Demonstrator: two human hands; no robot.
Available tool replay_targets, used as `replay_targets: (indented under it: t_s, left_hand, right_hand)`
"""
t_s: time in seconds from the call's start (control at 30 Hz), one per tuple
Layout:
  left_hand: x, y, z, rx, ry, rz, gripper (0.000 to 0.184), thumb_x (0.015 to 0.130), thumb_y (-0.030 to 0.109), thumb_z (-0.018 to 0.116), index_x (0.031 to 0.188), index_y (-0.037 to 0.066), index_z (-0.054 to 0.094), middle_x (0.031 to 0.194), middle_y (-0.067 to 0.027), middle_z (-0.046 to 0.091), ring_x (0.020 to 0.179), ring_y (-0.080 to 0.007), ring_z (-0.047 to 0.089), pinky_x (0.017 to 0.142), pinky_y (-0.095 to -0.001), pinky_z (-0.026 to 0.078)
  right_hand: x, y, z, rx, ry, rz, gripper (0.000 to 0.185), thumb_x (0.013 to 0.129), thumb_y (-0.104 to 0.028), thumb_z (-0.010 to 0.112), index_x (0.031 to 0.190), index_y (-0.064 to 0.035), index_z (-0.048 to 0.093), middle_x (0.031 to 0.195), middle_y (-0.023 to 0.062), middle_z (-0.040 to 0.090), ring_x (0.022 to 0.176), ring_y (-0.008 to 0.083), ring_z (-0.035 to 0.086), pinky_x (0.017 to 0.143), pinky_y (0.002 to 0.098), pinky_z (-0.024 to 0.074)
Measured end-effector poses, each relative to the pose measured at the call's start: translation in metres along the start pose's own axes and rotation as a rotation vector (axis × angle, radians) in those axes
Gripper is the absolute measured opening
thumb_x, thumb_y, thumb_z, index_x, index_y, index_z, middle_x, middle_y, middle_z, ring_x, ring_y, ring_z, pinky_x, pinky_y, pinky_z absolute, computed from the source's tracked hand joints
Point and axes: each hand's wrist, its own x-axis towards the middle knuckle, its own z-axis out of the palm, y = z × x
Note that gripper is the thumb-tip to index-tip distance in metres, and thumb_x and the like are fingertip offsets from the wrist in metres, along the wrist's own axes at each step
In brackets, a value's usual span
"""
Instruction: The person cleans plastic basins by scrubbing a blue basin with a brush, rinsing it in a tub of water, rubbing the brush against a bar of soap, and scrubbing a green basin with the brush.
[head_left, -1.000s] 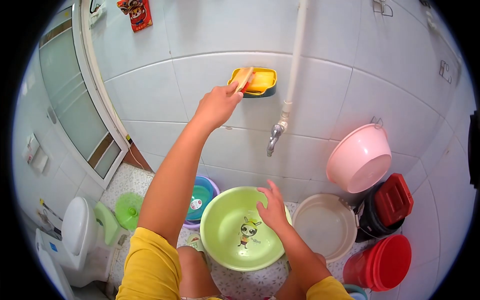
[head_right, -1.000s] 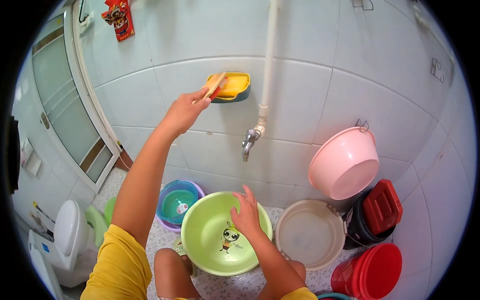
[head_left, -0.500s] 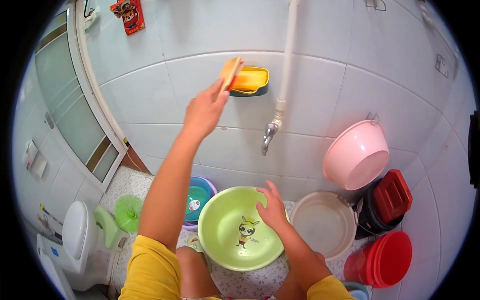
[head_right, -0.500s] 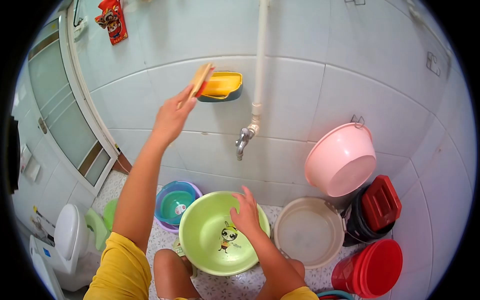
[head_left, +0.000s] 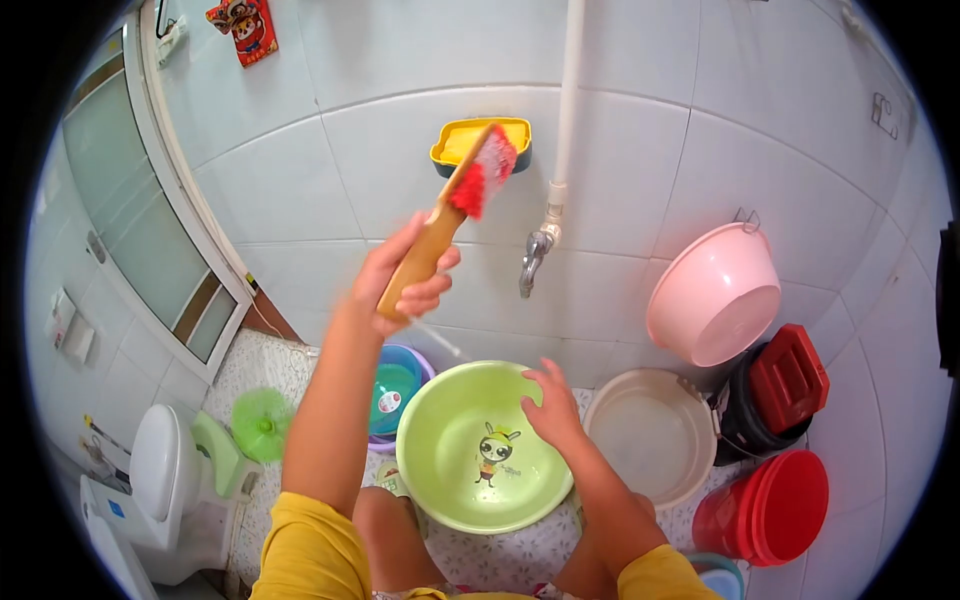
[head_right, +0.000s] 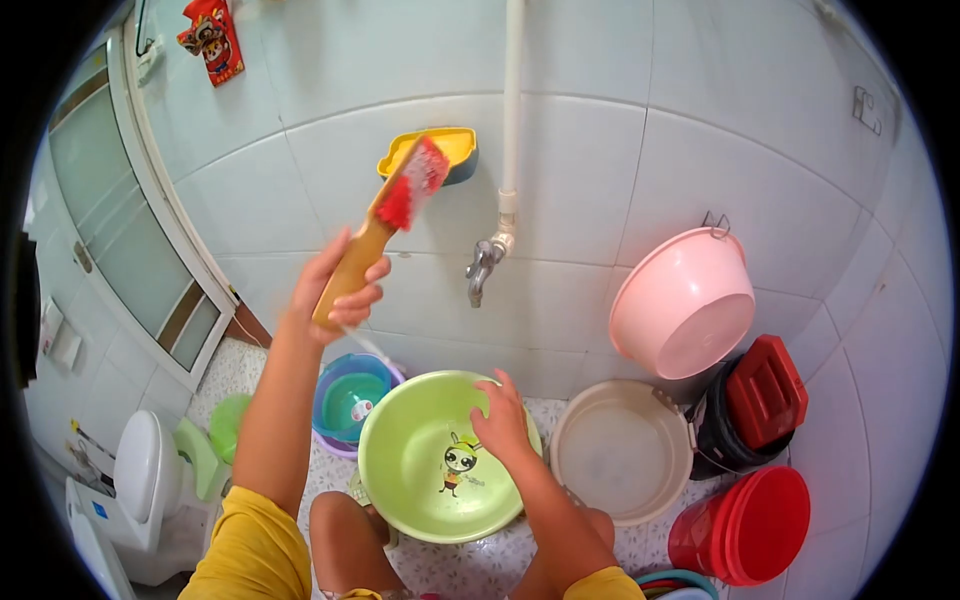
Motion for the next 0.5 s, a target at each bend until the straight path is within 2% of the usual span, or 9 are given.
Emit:
replay_targets:
  t_s: [0.07, 0.2, 0.27, 0.3, 0.33, 0.4, 0.43, 0.47, 0.5]
  left_hand:
    - [-0.018, -0.027, -0.008, -0.496, -0.214, -0.029, 0.036, 0.095, 0.03, 0.038, 0.12, 0.005, 0.036, 0.087, -0.0108, 0.041, 0.052, -0.0107, 0.04, 0.036, -0.0194, 0.036]
    - [-0.054, -0.083, -0.029, -0.718, -0.141, -0.072, 0.036, 0.094, 0.025, 0.039, 0.123, 0.004, 0.031, 0.091, -0.0126, 0.04, 0.052, -0.0098, 0.037, 0.036, -0.0178, 0.035]
    - [-0.072, -0.109, -0.043, -0.759, -0.067, -0.105, 0.036, 0.093, 0.023, 0.041, 0.123, 0.005, 0.032, 0.091, -0.0136, 0.041, 0.053, -0.0106, 0.038, 0.037, -0.0186, 0.036]
    - [-0.081, -0.12, -0.047, -0.715, -0.022, -0.131, 0.046, 0.09, 0.019, 0.044, 0.131, 0.006, 0.028, 0.091, -0.0138, 0.045, 0.054, -0.0105, 0.039, 0.039, -0.0188, 0.037]
    - [-0.088, -0.128, -0.049, -0.741, -0.002, -0.151, 0.046, 0.09, 0.019, 0.044, 0.131, 0.006, 0.028, 0.091, -0.0138, 0.045, 0.054, -0.0105, 0.039, 0.039, -0.0188, 0.037]
    - [-0.102, -0.144, -0.051, -0.098, 0.248, -0.304, 0.06, 0.086, 0.014, 0.049, 0.14, 0.007, 0.024, 0.09, -0.0145, 0.051, 0.055, -0.0099, 0.042, 0.04, -0.018, 0.034]
    - [-0.107, -0.157, -0.056, 0.196, 0.35, -0.457, 0.067, 0.079, 0.01, 0.055, 0.141, 0.016, 0.03, 0.083, -0.0112, 0.056, 0.059, -0.0128, 0.048, 0.046, -0.0234, 0.04]
    - [-0.113, -0.179, -0.06, 0.164, 0.352, -0.49, 0.067, 0.079, 0.01, 0.055, 0.141, 0.016, 0.03, 0.083, -0.0112, 0.056, 0.059, -0.0128, 0.048, 0.046, -0.0234, 0.04]
    - [-0.119, -0.205, -0.065, 0.576, 0.272, -0.476, 0.067, 0.076, 0.01, 0.057, 0.138, 0.021, 0.036, 0.081, -0.0117, 0.057, 0.061, -0.016, 0.052, 0.052, -0.0275, 0.044]
  right_hand:
    - [0.0, 0.01, -0.002, -0.022, 0.001, 0.028, 0.037, 0.075, -0.012, 0.063, 0.111, -0.01, 0.056, 0.134, 0.0175, 0.039, 0.121, 0.0367, 0.041, 0.098, 0.0415, 0.0366]
    - [0.005, 0.032, -0.005, -0.007, 0.054, -0.008, 0.035, 0.073, -0.012, 0.062, 0.107, -0.0069, 0.057, 0.121, 0.0219, 0.048, 0.113, 0.0389, 0.045, 0.096, 0.0423, 0.0378]
    - [0.009, 0.039, -0.009, -0.008, 0.042, 0.013, 0.033, 0.073, -0.013, 0.062, 0.105, -0.0065, 0.058, 0.119, 0.021, 0.05, 0.112, 0.0382, 0.046, 0.095, 0.0419, 0.0383]
    - [0.012, 0.042, -0.01, -0.013, 0.044, 0.015, 0.032, 0.073, -0.013, 0.062, 0.104, -0.0061, 0.059, 0.116, 0.0201, 0.052, 0.111, 0.0374, 0.047, 0.094, 0.0415, 0.0389]
    - [0.014, 0.044, -0.011, -0.004, 0.028, 0.052, 0.031, 0.073, -0.014, 0.061, 0.103, -0.0059, 0.059, 0.115, 0.0197, 0.053, 0.109, 0.0368, 0.048, 0.093, 0.041, 0.0397]
    - [0.017, 0.053, -0.013, -0.017, -0.007, 0.088, 0.03, 0.074, -0.015, 0.06, 0.103, -0.0058, 0.06, 0.113, 0.0189, 0.054, 0.107, 0.0355, 0.05, 0.091, 0.0403, 0.0413]
    - [0.019, 0.061, -0.012, -0.04, -0.025, 0.081, 0.031, 0.074, -0.016, 0.06, 0.103, -0.0059, 0.06, 0.112, 0.0184, 0.055, 0.106, 0.0349, 0.051, 0.09, 0.0401, 0.0419]
    - [0.02, 0.067, -0.012, -0.036, -0.03, 0.117, 0.03, 0.075, -0.017, 0.059, 0.103, -0.0058, 0.061, 0.112, 0.0182, 0.056, 0.105, 0.0351, 0.052, 0.09, 0.0401, 0.0422]
    - [0.02, 0.071, -0.009, -0.031, -0.035, 0.151, 0.03, 0.075, -0.017, 0.059, 0.103, -0.0057, 0.061, 0.111, 0.018, 0.056, 0.105, 0.0353, 0.052, 0.089, 0.0402, 0.0426]
